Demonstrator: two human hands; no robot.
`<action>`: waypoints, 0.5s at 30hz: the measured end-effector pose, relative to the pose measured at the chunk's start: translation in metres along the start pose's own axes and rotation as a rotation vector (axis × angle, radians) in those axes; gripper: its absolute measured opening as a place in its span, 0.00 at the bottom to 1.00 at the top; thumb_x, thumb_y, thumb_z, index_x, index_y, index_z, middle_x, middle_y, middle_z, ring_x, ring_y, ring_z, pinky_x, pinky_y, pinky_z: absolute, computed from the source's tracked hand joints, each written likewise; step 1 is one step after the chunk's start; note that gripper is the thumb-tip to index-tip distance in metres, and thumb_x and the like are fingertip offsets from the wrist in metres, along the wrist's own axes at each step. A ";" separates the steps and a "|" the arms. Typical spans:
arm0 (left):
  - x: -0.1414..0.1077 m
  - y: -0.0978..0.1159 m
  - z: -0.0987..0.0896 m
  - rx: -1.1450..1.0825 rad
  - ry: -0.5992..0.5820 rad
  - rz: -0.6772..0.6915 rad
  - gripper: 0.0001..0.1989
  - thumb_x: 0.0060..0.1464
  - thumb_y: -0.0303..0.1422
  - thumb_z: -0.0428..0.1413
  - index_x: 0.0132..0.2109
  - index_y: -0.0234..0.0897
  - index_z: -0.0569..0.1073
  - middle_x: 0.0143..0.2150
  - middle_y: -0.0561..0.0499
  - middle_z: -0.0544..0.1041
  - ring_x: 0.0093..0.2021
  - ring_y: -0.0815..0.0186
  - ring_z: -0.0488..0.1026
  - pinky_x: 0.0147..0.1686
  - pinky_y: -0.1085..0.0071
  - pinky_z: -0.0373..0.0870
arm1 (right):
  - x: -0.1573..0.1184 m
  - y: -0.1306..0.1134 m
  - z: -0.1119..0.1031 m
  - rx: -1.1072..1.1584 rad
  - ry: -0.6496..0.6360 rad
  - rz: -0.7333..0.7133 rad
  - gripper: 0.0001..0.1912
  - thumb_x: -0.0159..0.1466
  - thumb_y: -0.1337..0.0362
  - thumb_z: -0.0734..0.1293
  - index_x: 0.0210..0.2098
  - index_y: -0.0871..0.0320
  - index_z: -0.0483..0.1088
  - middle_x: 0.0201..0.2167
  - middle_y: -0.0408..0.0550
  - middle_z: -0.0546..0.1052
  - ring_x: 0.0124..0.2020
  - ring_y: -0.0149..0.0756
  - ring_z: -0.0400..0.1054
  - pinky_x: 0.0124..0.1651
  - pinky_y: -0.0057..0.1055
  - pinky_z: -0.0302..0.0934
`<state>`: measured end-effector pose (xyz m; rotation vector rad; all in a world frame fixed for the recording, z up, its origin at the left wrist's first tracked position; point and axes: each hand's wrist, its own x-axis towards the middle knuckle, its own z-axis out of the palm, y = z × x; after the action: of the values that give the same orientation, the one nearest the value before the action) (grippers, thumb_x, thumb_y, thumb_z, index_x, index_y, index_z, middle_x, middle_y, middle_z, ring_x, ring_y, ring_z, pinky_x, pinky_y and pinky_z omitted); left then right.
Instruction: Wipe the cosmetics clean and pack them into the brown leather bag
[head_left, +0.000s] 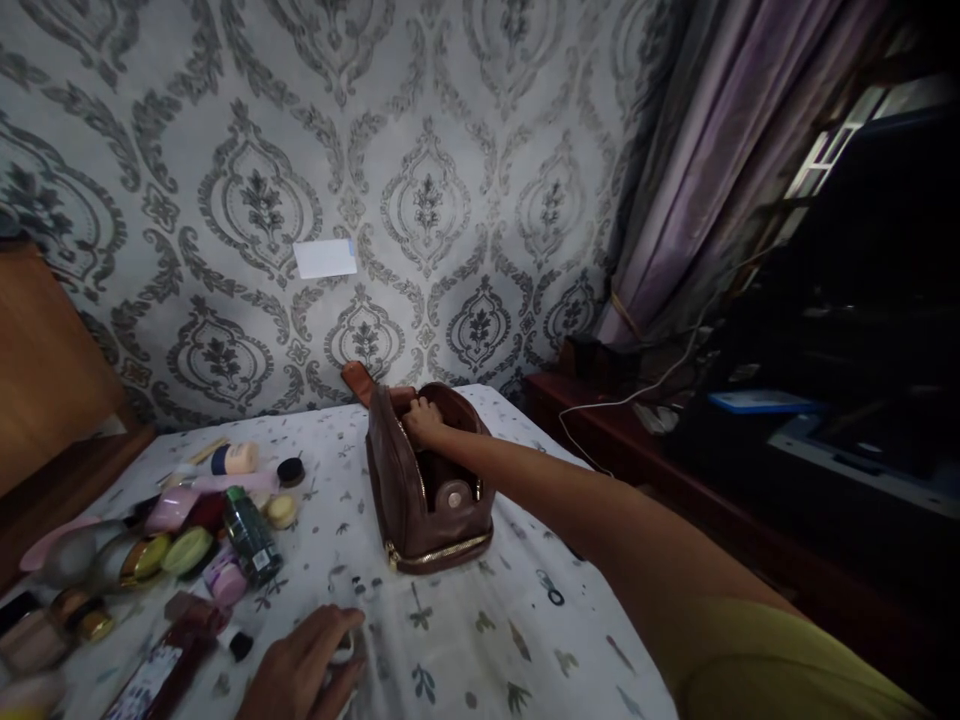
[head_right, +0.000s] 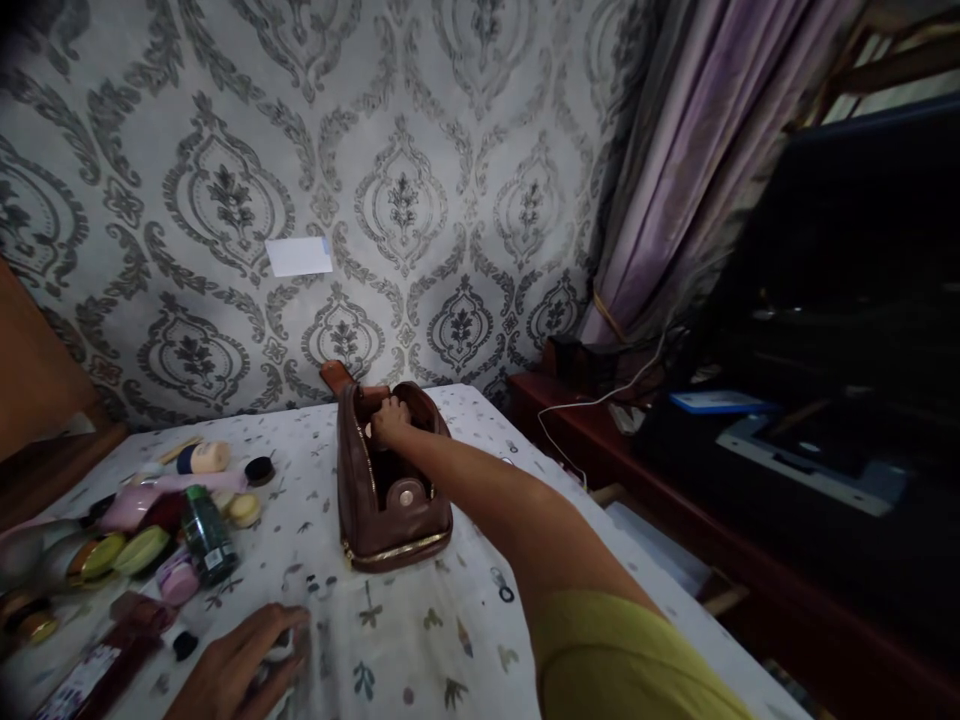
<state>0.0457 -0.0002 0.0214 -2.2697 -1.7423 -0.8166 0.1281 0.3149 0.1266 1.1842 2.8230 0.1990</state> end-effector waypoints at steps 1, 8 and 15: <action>0.000 -0.001 0.000 -0.001 -0.005 0.001 0.14 0.63 0.37 0.52 0.55 0.45 0.71 0.46 0.50 0.82 0.44 0.66 0.80 0.44 0.80 0.76 | 0.002 0.002 0.002 -0.024 0.000 -0.011 0.18 0.68 0.58 0.66 0.55 0.59 0.68 0.55 0.53 0.71 0.51 0.42 0.70 0.51 0.46 0.68; -0.003 -0.007 0.003 0.024 0.002 0.028 0.14 0.64 0.37 0.51 0.55 0.45 0.71 0.46 0.50 0.82 0.46 0.66 0.80 0.46 0.80 0.76 | 0.011 0.008 0.007 -0.132 -0.054 -0.086 0.18 0.68 0.58 0.66 0.55 0.59 0.68 0.55 0.53 0.71 0.51 0.43 0.70 0.52 0.47 0.67; -0.004 -0.013 0.005 0.056 -0.024 0.074 0.14 0.65 0.38 0.50 0.55 0.42 0.71 0.47 0.49 0.82 0.47 0.66 0.80 0.48 0.79 0.75 | 0.013 0.017 0.002 -0.144 -0.089 -0.180 0.21 0.68 0.58 0.67 0.57 0.58 0.66 0.58 0.54 0.69 0.55 0.46 0.67 0.55 0.51 0.65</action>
<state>0.0344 0.0024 0.0123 -2.3019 -1.6580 -0.7198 0.1307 0.3364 0.1273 0.8824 2.7643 0.3229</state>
